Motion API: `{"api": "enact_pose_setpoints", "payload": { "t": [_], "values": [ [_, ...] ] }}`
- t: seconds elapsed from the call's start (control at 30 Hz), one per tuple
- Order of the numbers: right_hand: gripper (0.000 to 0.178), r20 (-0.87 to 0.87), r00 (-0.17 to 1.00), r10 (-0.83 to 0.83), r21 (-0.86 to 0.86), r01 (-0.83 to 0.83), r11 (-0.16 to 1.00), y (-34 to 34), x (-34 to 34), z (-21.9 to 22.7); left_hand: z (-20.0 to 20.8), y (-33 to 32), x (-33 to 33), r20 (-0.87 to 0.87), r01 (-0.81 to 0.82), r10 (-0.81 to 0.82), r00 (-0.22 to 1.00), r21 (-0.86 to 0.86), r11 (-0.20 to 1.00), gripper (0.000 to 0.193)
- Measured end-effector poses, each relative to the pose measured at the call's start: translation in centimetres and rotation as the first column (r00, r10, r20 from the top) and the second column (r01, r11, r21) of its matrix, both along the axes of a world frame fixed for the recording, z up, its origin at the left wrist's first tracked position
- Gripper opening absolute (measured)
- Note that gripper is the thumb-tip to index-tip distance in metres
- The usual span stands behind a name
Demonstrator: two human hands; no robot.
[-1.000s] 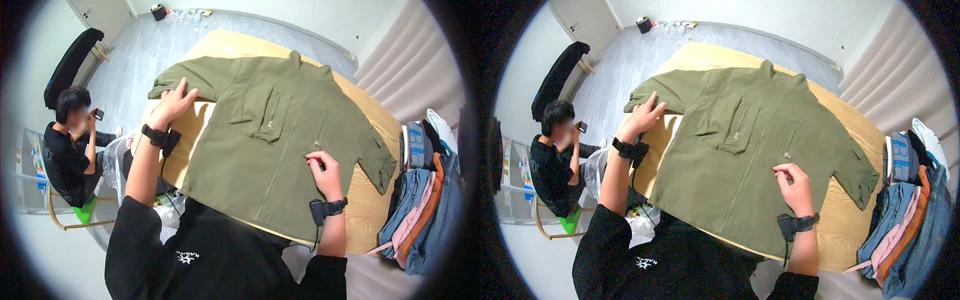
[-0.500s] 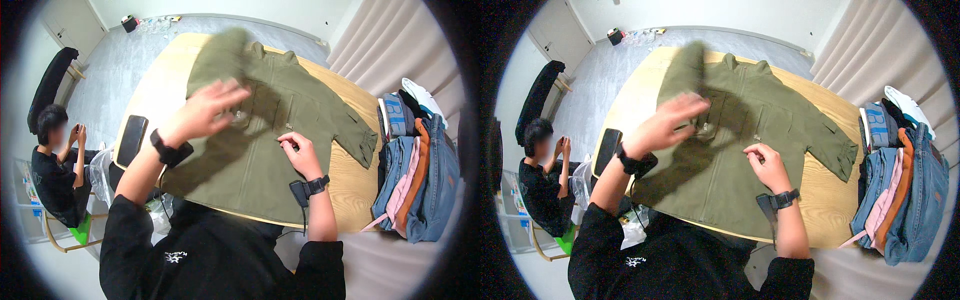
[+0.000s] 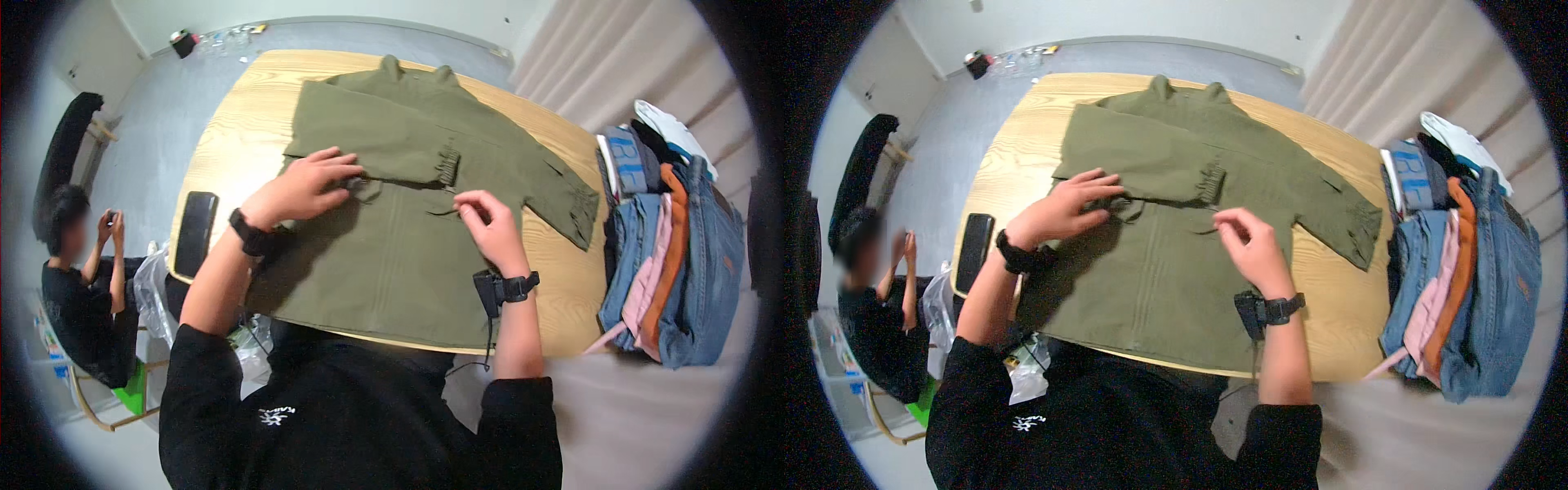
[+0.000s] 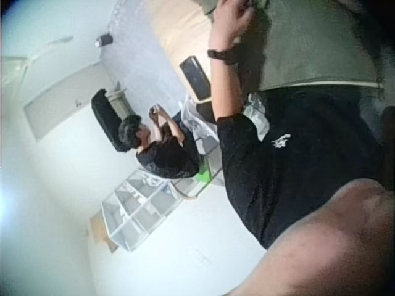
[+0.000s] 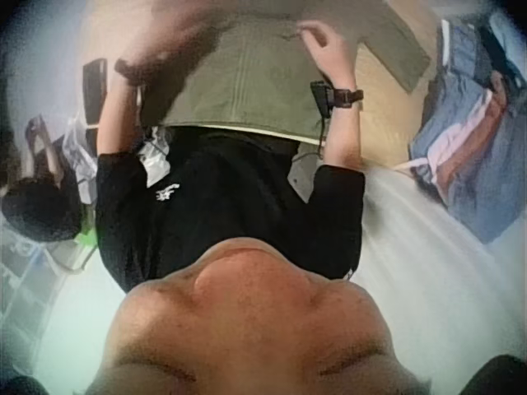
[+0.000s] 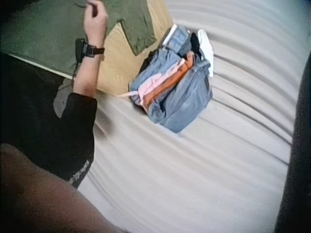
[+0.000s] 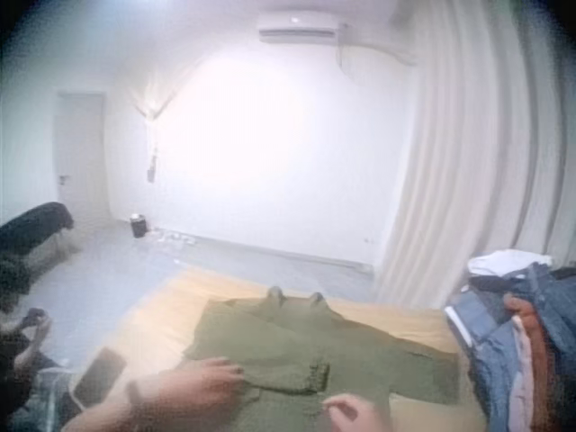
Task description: Folding a green jacket and a pair of blue jeans on a wooden table.
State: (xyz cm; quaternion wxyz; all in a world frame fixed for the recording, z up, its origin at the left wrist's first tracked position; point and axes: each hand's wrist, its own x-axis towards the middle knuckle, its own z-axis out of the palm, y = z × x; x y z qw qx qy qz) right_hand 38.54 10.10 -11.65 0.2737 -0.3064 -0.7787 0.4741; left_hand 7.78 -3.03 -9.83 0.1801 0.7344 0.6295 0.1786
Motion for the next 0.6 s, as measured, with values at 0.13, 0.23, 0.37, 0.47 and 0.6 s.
{"api": "enact_pose_setpoints", "payload": {
  "t": [0.13,0.23,0.37,0.47,0.6],
  "values": [
    [0.022,0.008,0.96,-0.28,-0.01,0.28,0.96,2.2,5.4,0.5,-1.3,0.1,-2.2,0.378,-0.003,0.014,0.926,-0.028,1.0,0.033],
    [0.027,0.187,0.903,-0.386,-0.031,0.398,0.917,2.4,8.8,0.0,-2.0,0.0,-2.9,0.708,-0.084,0.202,0.677,-0.199,0.976,0.029],
    [0.046,0.262,0.87,-0.417,-0.001,0.432,0.902,2.8,10.8,-0.2,-2.7,0.0,-2.2,0.678,-0.163,0.222,0.7,-0.151,0.975,0.025],
    [0.061,0.337,0.818,-0.466,0.02,0.489,0.872,4.4,11.2,-0.5,-2.7,-0.5,-2.0,0.636,-0.198,0.214,0.742,-0.097,0.975,0.022],
    [0.072,0.392,0.678,-0.622,0.102,0.639,0.762,7.2,13.1,1.1,-3.2,0.2,-2.3,0.615,-0.147,0.1,0.782,0.025,0.989,0.022]
  ]
}}
